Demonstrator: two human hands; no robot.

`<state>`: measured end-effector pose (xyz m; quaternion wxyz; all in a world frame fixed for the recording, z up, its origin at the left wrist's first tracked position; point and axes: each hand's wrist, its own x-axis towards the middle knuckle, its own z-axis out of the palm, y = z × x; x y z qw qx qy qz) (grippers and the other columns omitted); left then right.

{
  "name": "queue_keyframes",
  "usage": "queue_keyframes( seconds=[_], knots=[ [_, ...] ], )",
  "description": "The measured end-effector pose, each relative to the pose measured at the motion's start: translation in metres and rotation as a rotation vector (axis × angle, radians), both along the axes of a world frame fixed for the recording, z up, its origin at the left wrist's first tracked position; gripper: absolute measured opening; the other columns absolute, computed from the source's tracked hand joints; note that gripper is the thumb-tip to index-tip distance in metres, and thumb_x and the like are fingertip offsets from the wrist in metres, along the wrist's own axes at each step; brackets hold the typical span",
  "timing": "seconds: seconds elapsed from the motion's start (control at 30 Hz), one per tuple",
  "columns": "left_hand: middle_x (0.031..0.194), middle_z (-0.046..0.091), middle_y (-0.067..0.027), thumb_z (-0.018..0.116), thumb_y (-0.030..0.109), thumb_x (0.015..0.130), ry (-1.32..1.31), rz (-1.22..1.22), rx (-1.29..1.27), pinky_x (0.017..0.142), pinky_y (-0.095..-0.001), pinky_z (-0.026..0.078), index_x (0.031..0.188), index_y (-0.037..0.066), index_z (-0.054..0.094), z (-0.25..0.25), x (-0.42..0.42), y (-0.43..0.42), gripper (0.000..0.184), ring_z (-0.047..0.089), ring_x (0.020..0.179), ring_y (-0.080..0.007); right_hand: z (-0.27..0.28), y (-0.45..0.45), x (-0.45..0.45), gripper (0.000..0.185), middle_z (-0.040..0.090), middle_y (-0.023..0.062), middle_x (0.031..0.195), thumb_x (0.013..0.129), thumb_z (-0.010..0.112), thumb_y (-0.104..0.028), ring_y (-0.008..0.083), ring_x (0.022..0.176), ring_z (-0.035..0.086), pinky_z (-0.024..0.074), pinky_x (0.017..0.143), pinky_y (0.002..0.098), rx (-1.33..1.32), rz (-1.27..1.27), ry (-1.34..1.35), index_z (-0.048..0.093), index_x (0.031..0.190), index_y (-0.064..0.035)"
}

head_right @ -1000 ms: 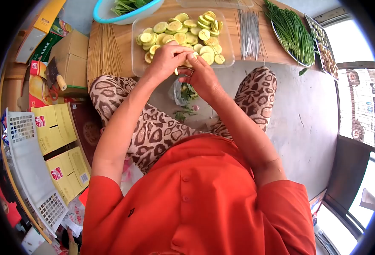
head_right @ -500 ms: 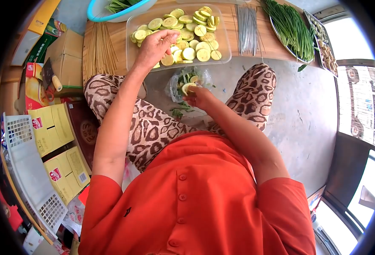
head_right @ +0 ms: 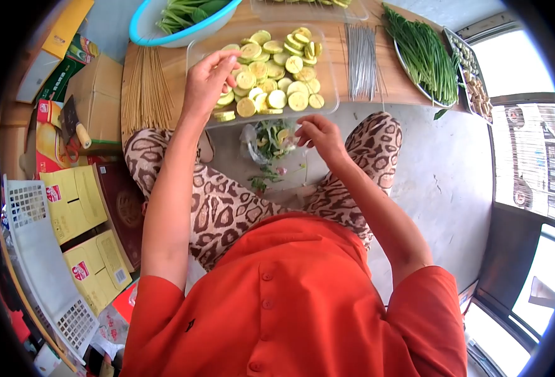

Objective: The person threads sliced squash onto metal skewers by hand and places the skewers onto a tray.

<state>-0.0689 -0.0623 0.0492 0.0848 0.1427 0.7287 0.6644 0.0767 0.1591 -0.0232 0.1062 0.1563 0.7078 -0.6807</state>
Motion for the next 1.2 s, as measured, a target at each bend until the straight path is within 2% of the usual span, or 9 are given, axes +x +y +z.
queue_keyframes(
  seconds=[0.1, 0.17, 0.27, 0.43, 0.63, 0.73, 0.83, 0.87, 1.2],
  knots=[
    [0.088, 0.061, -0.0007, 0.053, 0.019, 0.093, -0.039, 0.065, 0.136, 0.054, -0.0166, 0.040, 0.107, 0.004, 0.063, 0.004, -0.006, -0.007, 0.023, 0.053, 0.062, -0.0032, 0.030, 0.021, -0.029, 0.020, 0.065, 0.0052, 0.083, 0.092, 0.051, -0.014, 0.0093, 0.069, 0.060, 0.0461, 0.062, 0.0232, 0.338, -0.091, 0.246, 0.058, 0.104, 0.0002],
    [0.088, 0.062, -0.0011, 0.053, 0.019, 0.093, -0.085, 0.128, 0.187, 0.054, -0.0165, 0.041, 0.107, 0.005, 0.063, 0.006, -0.010, -0.011, 0.022, 0.054, 0.063, -0.0037, 0.034, 0.030, -0.050, 0.021, 0.065, 0.0079, 0.085, 0.088, 0.054, -0.016, 0.0157, 0.072, 0.063, 0.0487, 0.064, 0.0283, 0.427, -0.106, 0.327, 0.058, 0.103, -0.0010],
    [0.087, 0.062, -0.0030, 0.051, 0.012, 0.092, -0.111, 0.194, 0.288, 0.051, -0.0177, 0.042, 0.102, 0.004, 0.063, 0.003, -0.015, -0.017, 0.017, 0.055, 0.061, -0.0057, 0.000, 0.043, -0.075, 0.031, 0.065, 0.0118, 0.091, 0.082, 0.060, -0.026, 0.0332, 0.081, 0.063, 0.0484, 0.072, 0.0420, 0.962, -0.020, 0.412, 0.057, 0.106, -0.0070],
    [0.087, 0.063, -0.0073, 0.043, -0.002, 0.085, -0.201, 0.313, 0.426, 0.047, -0.0189, 0.043, 0.076, 0.006, 0.058, -0.005, -0.023, -0.028, 0.019, 0.058, 0.058, -0.0092, -0.007, 0.030, -0.090, 0.035, 0.066, 0.0164, 0.086, 0.080, 0.061, -0.029, 0.0354, 0.084, 0.062, 0.0472, 0.071, 0.0448, 1.100, 0.090, 0.144, 0.057, 0.108, -0.0092],
    [0.091, 0.063, -0.0080, 0.045, 0.003, 0.086, -0.271, 0.327, 0.453, 0.050, -0.0213, 0.045, 0.080, 0.007, 0.054, -0.008, -0.030, -0.030, 0.012, 0.059, 0.061, -0.0112, -0.009, 0.030, -0.098, 0.025, 0.067, 0.0155, 0.081, 0.081, 0.059, -0.024, 0.0300, 0.075, 0.065, 0.0491, 0.065, 0.0411, 0.947, 0.159, 0.153, 0.064, 0.097, -0.0052],
    [0.093, 0.062, -0.0077, 0.046, 0.007, 0.088, -0.257, 0.362, 0.450, 0.053, -0.0228, 0.046, 0.086, 0.008, 0.053, -0.010, -0.034, -0.037, 0.007, 0.059, 0.063, -0.0125, 0.008, 0.025, -0.087, 0.020, 0.064, 0.0084, 0.072, 0.083, 0.055, -0.014, 0.0082, 0.052, 0.054, 0.0424, 0.047, 0.0239, 0.394, 0.085, 0.029, 0.062, 0.094, 0.0019],
    [0.093, 0.062, -0.0067, 0.049, 0.008, 0.088, -0.235, 0.402, 0.459, 0.053, -0.0231, 0.046, 0.089, 0.008, 0.054, -0.012, -0.038, -0.042, 0.005, 0.060, 0.064, -0.0128, 0.035, 0.018, -0.056, 0.018, 0.061, 0.0060, 0.068, 0.086, 0.052, -0.012, 0.0064, 0.048, 0.047, 0.0364, 0.043, 0.0213, 0.069, 0.068, 0.087, 0.059, 0.095, 0.0019],
    [0.092, 0.062, -0.0063, 0.050, 0.009, 0.088, -0.254, 0.415, 0.419, 0.053, -0.0230, 0.046, 0.090, 0.008, 0.054, -0.012, -0.037, -0.042, 0.005, 0.059, 0.064, -0.0128, 0.044, 0.012, -0.043, 0.015, 0.058, 0.0039, 0.067, 0.089, 0.050, -0.008, 0.0045, 0.046, 0.039, 0.0316, 0.043, 0.0178, 0.052, 0.041, 0.110, 0.055, 0.099, 0.0006],
    [0.085, 0.062, -0.0035, 0.056, 0.011, 0.086, -0.204, 0.483, 0.105, 0.051, -0.0229, 0.044, 0.098, 0.007, 0.060, -0.036, -0.055, -0.044, 0.014, 0.058, 0.064, -0.0101, 0.033, -0.009, 0.034, 0.018, 0.047, -0.0019, 0.057, 0.096, 0.048, -0.018, 0.0036, 0.045, 0.035, 0.0279, 0.041, 0.0179, -0.142, -0.064, 0.049, 0.056, 0.101, -0.0028]
  ],
)
